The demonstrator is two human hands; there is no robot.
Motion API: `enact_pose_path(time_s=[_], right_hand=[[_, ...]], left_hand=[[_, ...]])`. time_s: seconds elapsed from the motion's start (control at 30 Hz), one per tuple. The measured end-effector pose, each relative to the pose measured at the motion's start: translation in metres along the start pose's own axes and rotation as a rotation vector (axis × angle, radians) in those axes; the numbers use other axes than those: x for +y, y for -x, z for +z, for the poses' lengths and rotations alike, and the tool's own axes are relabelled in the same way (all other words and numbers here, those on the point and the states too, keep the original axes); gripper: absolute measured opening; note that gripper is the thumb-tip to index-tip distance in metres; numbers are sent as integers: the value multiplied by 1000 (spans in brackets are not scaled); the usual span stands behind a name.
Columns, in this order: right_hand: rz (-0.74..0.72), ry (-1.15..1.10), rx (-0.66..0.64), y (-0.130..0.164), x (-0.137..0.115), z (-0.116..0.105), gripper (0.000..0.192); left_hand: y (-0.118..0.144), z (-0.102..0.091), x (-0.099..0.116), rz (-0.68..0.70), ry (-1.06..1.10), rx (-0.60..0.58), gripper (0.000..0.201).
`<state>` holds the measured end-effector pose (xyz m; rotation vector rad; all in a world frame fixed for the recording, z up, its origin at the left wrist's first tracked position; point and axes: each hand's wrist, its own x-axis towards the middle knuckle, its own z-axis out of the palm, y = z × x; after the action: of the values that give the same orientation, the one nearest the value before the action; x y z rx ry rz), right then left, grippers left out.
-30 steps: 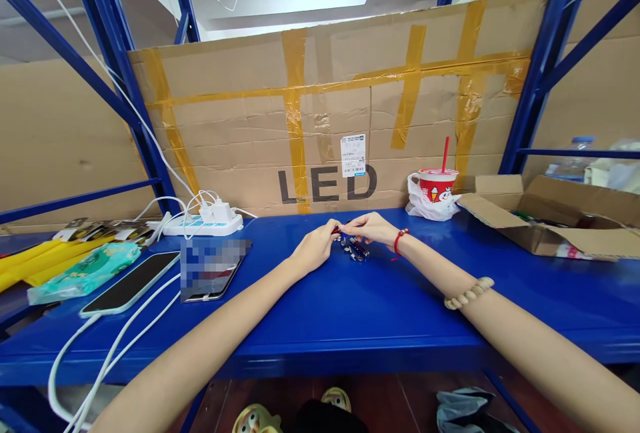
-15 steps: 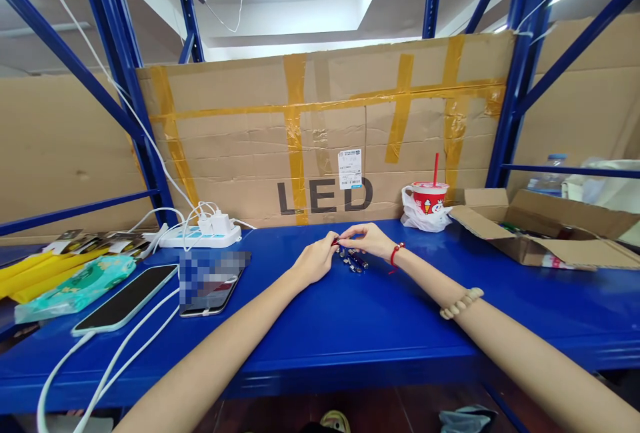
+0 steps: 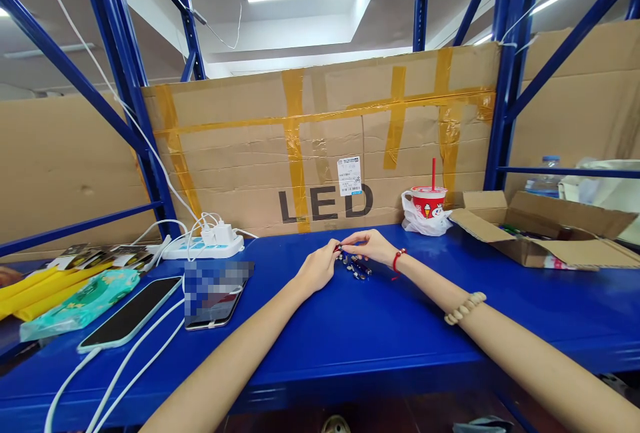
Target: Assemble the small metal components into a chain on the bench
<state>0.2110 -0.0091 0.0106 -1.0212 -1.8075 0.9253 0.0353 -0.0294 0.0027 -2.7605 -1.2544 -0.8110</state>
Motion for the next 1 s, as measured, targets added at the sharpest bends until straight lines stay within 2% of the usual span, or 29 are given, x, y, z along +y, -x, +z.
enact_pose_path(time_s=[0.67,1.0], right_hand=[[29,3,7,-2,6,5,43],[4,14,11,2,0,10,41]], left_hand=[[2,-4,1,13,-76,-64,20],[2,-4,1,-8,-73,-80,20]])
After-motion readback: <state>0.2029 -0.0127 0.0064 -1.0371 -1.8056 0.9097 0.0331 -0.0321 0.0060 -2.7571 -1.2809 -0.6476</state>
